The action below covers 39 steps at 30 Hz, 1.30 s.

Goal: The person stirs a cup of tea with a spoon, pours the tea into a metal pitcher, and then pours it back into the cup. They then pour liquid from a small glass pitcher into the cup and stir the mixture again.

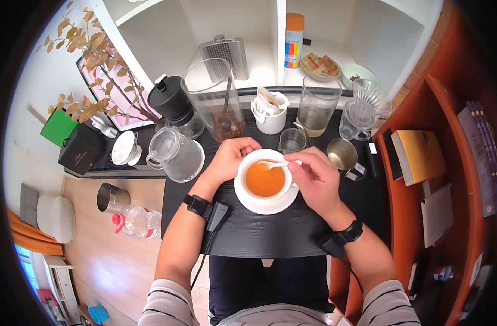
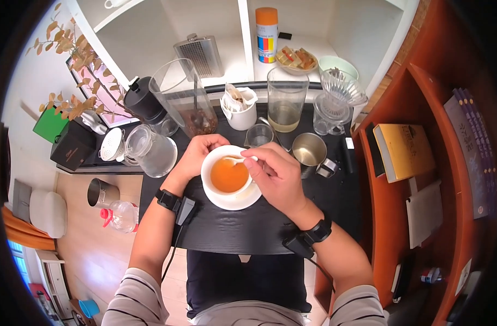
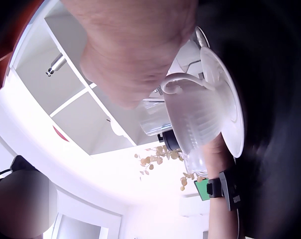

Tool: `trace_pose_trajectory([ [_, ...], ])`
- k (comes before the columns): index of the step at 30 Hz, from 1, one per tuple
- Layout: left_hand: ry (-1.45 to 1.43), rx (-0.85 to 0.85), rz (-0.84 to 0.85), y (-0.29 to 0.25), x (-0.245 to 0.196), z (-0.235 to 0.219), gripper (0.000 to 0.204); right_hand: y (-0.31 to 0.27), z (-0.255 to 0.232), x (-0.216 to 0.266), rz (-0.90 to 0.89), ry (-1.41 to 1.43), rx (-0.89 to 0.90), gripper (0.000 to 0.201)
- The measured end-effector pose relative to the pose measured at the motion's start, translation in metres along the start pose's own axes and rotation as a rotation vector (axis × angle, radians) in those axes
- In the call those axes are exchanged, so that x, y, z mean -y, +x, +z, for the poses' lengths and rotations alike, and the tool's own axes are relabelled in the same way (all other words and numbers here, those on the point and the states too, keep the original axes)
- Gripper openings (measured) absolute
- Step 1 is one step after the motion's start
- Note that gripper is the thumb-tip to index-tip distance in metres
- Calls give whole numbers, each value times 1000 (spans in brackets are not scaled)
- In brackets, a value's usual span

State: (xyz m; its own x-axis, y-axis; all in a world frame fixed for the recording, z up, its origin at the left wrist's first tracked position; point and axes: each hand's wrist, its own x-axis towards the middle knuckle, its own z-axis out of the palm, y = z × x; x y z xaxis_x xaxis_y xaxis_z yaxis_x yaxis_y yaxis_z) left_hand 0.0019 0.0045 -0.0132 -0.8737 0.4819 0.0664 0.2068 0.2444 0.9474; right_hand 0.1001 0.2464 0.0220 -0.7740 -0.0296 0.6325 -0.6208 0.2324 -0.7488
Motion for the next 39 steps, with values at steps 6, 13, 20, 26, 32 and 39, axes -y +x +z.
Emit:
trace_pose_trajectory([
  [6, 9, 5, 18, 1, 1, 1, 17, 3, -5, 7, -62, -111, -33, 11],
  [13, -9, 25, 2, 1, 0, 0, 20, 0, -7, 6, 10, 33, 54, 9],
  [20, 36, 93, -16, 2, 4, -4, 20, 8, -6, 4, -150, -40, 0, 8],
  [26, -54, 48, 5, 1, -1, 1, 19, 3, -9, 5, 1, 9, 1, 10],
  [32, -96, 62, -9, 2, 3, -1, 20, -2, -4, 4, 12, 85, 75, 11],
  [39, -89, 56, 4, 3, 0, 2, 20, 1, -8, 3, 13, 48, 87, 13],
])
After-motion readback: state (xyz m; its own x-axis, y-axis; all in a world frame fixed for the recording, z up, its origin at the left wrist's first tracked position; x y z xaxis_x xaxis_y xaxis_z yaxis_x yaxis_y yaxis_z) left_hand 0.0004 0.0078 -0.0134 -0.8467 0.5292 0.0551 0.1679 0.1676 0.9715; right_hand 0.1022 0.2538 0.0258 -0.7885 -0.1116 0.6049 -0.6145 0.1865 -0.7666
